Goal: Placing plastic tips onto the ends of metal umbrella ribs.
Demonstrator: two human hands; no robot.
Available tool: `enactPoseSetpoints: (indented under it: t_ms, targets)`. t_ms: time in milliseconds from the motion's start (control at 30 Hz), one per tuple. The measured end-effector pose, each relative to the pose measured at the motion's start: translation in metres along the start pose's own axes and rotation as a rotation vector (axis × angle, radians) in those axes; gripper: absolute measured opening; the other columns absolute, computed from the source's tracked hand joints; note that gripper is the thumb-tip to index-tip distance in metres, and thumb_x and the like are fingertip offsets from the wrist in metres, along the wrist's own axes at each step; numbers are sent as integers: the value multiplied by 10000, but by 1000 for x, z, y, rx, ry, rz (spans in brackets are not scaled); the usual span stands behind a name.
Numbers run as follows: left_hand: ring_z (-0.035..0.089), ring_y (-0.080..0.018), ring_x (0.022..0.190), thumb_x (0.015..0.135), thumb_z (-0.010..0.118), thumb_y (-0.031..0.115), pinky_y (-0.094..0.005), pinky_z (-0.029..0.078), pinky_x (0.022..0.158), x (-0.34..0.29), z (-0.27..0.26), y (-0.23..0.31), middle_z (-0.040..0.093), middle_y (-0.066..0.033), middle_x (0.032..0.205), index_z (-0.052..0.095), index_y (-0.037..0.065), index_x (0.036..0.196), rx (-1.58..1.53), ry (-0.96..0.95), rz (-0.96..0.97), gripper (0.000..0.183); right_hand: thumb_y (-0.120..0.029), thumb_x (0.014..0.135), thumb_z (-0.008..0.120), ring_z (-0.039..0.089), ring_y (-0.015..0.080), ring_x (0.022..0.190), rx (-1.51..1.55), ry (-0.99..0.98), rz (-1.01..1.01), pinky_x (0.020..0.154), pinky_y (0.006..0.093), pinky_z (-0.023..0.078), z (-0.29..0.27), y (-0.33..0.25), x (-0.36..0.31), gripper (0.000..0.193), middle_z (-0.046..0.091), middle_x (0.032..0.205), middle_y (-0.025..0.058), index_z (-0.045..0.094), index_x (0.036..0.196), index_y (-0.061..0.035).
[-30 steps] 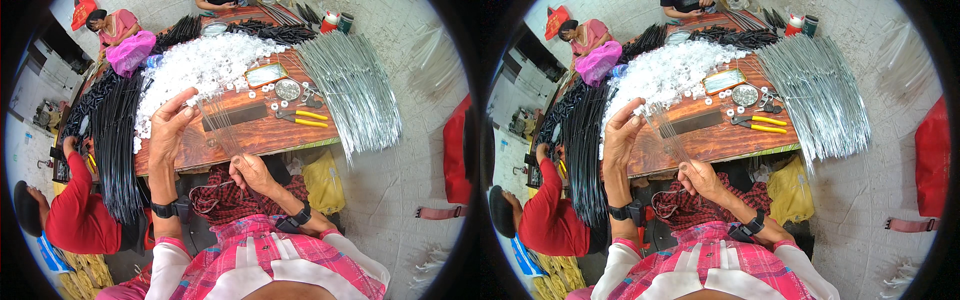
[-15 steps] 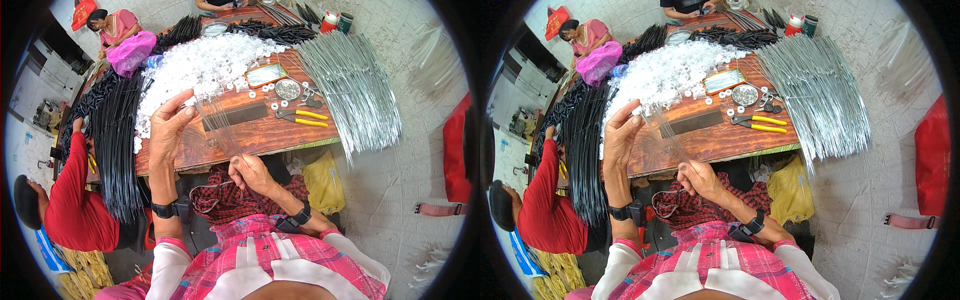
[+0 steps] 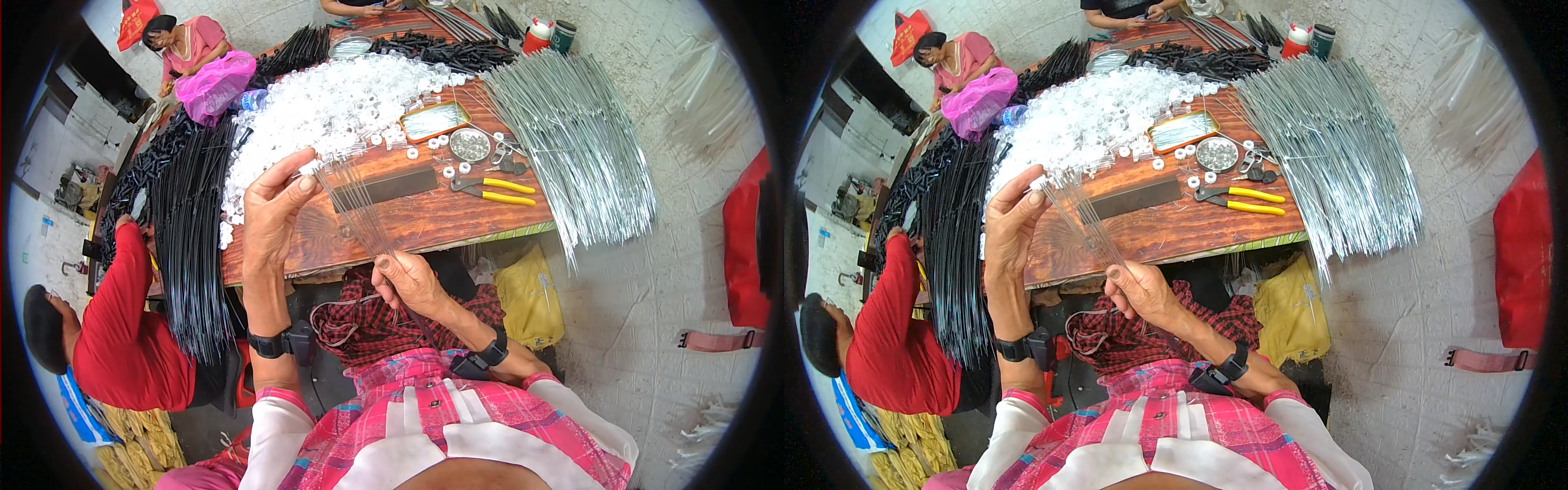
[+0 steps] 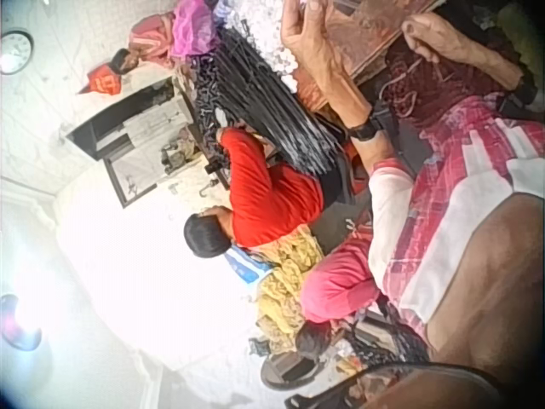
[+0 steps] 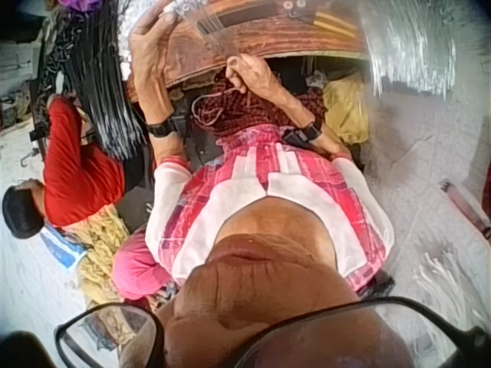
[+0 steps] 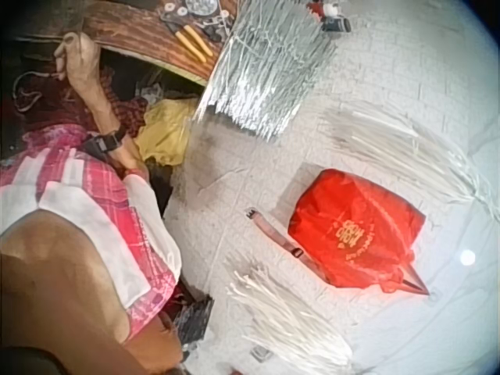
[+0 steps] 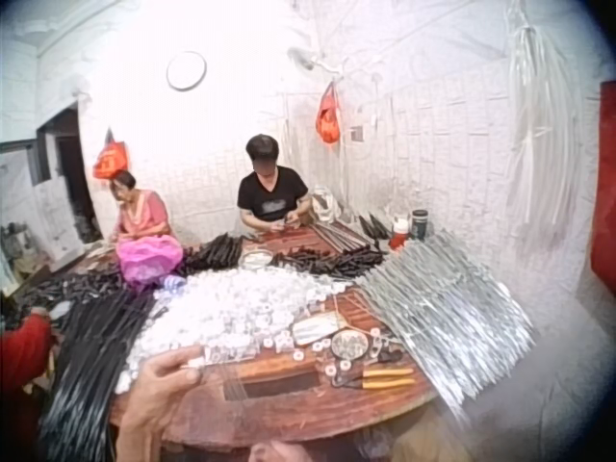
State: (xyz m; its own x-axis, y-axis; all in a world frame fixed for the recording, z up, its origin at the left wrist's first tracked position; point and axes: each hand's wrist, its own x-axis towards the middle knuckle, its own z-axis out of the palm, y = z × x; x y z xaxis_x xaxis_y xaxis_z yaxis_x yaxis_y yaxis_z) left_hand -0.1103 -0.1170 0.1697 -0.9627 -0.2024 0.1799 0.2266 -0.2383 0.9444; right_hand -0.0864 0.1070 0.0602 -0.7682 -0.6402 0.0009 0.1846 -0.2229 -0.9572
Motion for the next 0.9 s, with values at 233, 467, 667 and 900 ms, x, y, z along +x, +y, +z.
enactPoseSetpoints:
  t_ms: [233,467,667,900]
  targets:
    - [683,-139,930,838,770,-7,-265,577,846,-5,4,3,701,-105,1102,657,-52,1240,92,37,48,420,-472,1052,476,559,87,496,-39,16,-21,460,234,446,1,1,2,515,580,605,22,622,874,-11]
    - [665,-131,932,824,785,1,-259,567,826,-10,9,9,702,-89,1096,693,-38,1189,217,77,117,378,-474,1053,468,570,97,503,-28,7,12,469,240,463,6,-1,1,530,585,613,27,625,870,-2]
    - [677,-141,942,833,789,26,-267,572,841,-11,2,10,711,-111,1105,692,-50,1178,125,33,111,367,-476,1053,463,582,101,515,-21,-20,18,476,242,473,8,-6,1,543,591,621,32,632,871,7]
    - [662,-170,1039,861,752,26,-292,550,879,4,16,35,695,-150,1146,699,-42,1171,152,-178,356,322,-429,1078,435,601,115,573,-61,-12,-29,543,251,508,18,-27,10,509,616,683,52,622,914,15]
